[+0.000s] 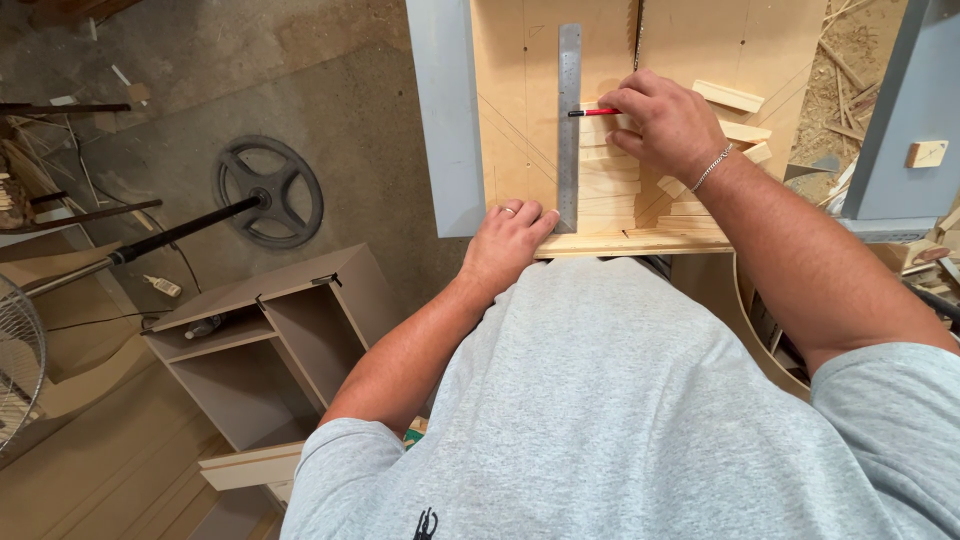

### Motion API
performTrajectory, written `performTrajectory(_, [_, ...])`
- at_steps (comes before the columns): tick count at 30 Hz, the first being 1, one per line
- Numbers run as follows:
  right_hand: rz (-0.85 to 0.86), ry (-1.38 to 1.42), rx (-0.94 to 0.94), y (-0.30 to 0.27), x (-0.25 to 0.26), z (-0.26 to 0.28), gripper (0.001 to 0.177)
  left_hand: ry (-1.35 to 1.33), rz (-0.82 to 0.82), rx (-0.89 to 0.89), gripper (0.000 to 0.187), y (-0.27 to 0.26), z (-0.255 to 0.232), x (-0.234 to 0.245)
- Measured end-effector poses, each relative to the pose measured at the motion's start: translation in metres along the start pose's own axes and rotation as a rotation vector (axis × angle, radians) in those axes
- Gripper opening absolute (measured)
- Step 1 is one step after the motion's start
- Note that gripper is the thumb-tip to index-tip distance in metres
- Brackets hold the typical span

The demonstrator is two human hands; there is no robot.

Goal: Organizing wooden blocks and preparing them for cutting on a table saw sled using a ruler and pencil.

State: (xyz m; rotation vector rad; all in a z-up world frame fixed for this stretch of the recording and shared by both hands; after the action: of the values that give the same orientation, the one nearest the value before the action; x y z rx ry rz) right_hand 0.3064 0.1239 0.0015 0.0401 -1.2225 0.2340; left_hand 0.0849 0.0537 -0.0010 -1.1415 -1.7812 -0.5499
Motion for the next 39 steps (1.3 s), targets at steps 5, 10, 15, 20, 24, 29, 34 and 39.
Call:
performTrajectory(5, [-0.001, 0.005, 0.008, 0.0, 0.002, 0.001, 0.04, -0.003, 0.004, -0.002, 0.05, 0.0, 0.0, 0.0])
performTrajectory(10, [0.017, -0.013, 0.013, 0.001, 0.0, 0.001, 0.042, -0.012, -0.021, 0.002, 0.042, 0.001, 0.0, 0.002])
performTrajectory(15, [0.032, -0.043, -0.001, 0.002, 0.0, 0.001, 0.042, -0.015, -0.043, 0.003, 0.037, 0.002, -0.001, 0.007])
performTrajectory(20, [0.019, -0.017, -0.025, 0.0, -0.001, 0.003, 0.037, -0.031, -0.039, 0.018, 0.035, 0.0, 0.001, 0.003])
performTrajectory(24, [-0.044, 0.079, -0.183, 0.005, -0.011, -0.019, 0.023, -0.049, -0.232, -0.036, 0.016, -0.002, -0.001, 0.015])
performTrajectory(29, [-0.117, 0.445, -0.333, 0.052, 0.05, -0.014, 0.035, -0.023, -0.086, 0.023, 0.037, 0.0, 0.001, 0.002])
performTrajectory(34, [0.153, 0.448, -0.345, 0.109, 0.045, -0.015, 0.039, -0.069, -0.08, 0.03, 0.039, -0.001, 0.004, -0.005])
performTrajectory(39, [0.163, 0.51, -0.316, 0.132, 0.032, -0.008, 0.003, -0.113, -0.019, 0.057, 0.041, 0.001, 0.003, 0.001])
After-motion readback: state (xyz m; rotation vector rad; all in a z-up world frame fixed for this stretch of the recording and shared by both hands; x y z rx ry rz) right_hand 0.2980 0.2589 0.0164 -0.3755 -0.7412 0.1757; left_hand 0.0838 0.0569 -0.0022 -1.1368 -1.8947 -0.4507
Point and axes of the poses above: each hand's wrist, its own y-axis towards the middle knuckle, its own x-axis out of the back of the hand, z = x × y, the point moved 9 cm from there along y, towards the middle knuckle, and after that the axes turned 10 degrees about -y, right-handed, at the moved point
